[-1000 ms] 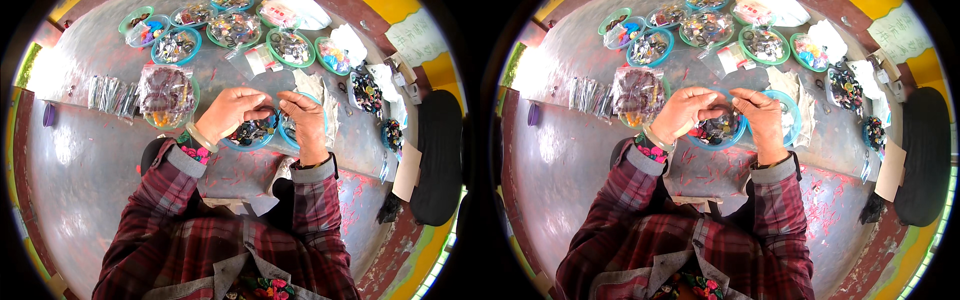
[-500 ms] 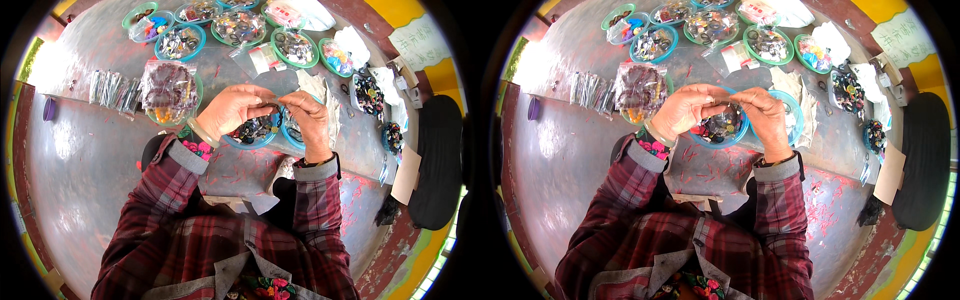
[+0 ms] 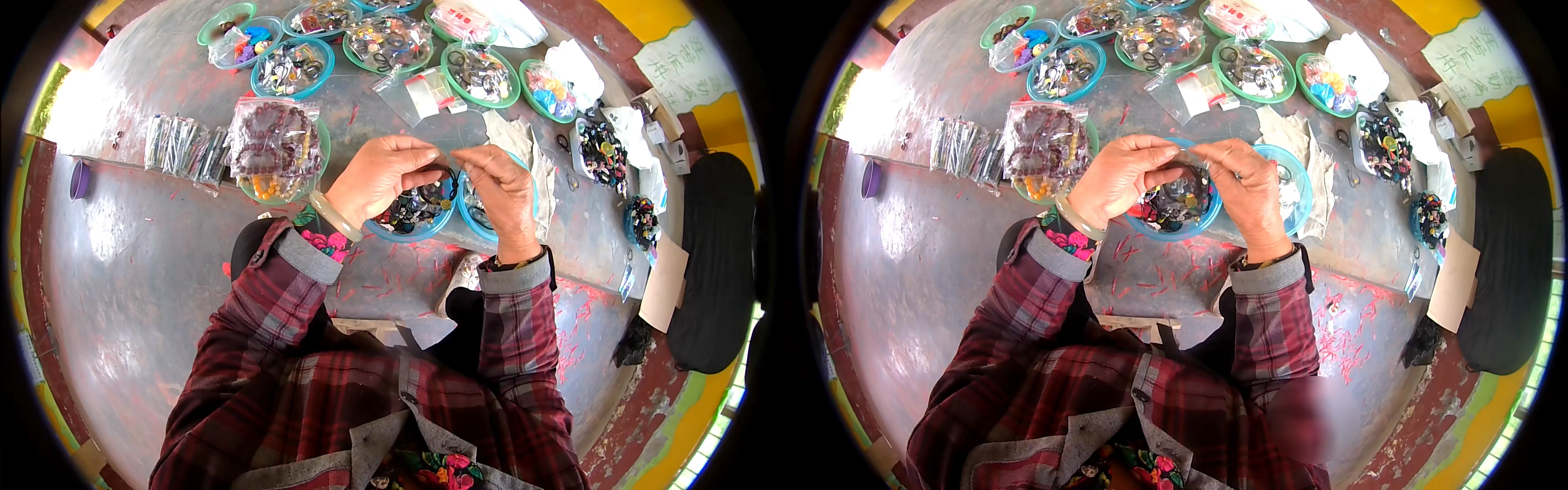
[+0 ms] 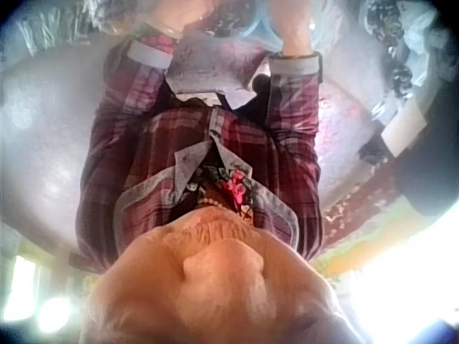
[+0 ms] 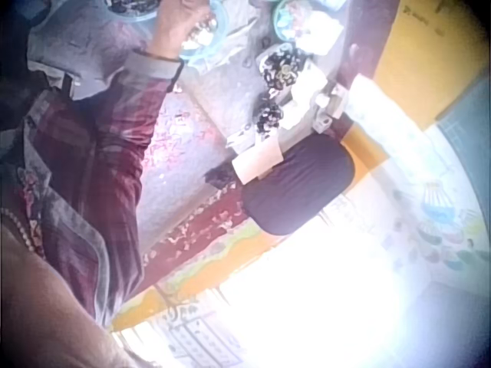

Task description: The person sits on the floor and repeatedly picks small hair accessories from blue bowls, places them into clear plastic bags, and sets the filled bags aside. The person handles the items one at a time, using both hands to open the bags and insert the accessories.

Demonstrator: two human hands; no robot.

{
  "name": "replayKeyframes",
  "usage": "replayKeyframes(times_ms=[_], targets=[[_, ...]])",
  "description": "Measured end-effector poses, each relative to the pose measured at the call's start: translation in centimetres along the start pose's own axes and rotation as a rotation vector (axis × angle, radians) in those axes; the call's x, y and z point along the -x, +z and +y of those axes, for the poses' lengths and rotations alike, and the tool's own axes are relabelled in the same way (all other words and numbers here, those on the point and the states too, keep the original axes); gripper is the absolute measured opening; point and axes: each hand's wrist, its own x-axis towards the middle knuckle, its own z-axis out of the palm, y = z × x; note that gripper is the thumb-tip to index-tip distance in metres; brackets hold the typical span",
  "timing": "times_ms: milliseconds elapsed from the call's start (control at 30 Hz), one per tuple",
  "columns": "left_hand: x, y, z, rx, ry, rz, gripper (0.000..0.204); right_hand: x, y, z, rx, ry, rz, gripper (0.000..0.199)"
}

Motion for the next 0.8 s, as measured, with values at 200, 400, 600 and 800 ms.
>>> replayKeyframes(times_ms=[200,400,600,800], targets=[[0.1,0.5,0.2,-0.071,0.075,0.077,0.018,-0.3,0.0,-0.2,-0.441,0.207,0.075,0.029],[0.1,1.2,-0.1,-0.22,0.156,0.095,0.018,-0.2,1.3,0.4,-0.454,0.308,0.074,0.021],[0.2,1.4,-0.3,-0.323,0.203,0.079,0.019,-0.1,1.7,0.3,-0.363,0.267,0.128,0.01],[0.2,1.4,-0.1,-0.262,0.172,0.077,0.021,-0.1,1.2,-0.3,-0.291,0.259,0.156,0.009]])
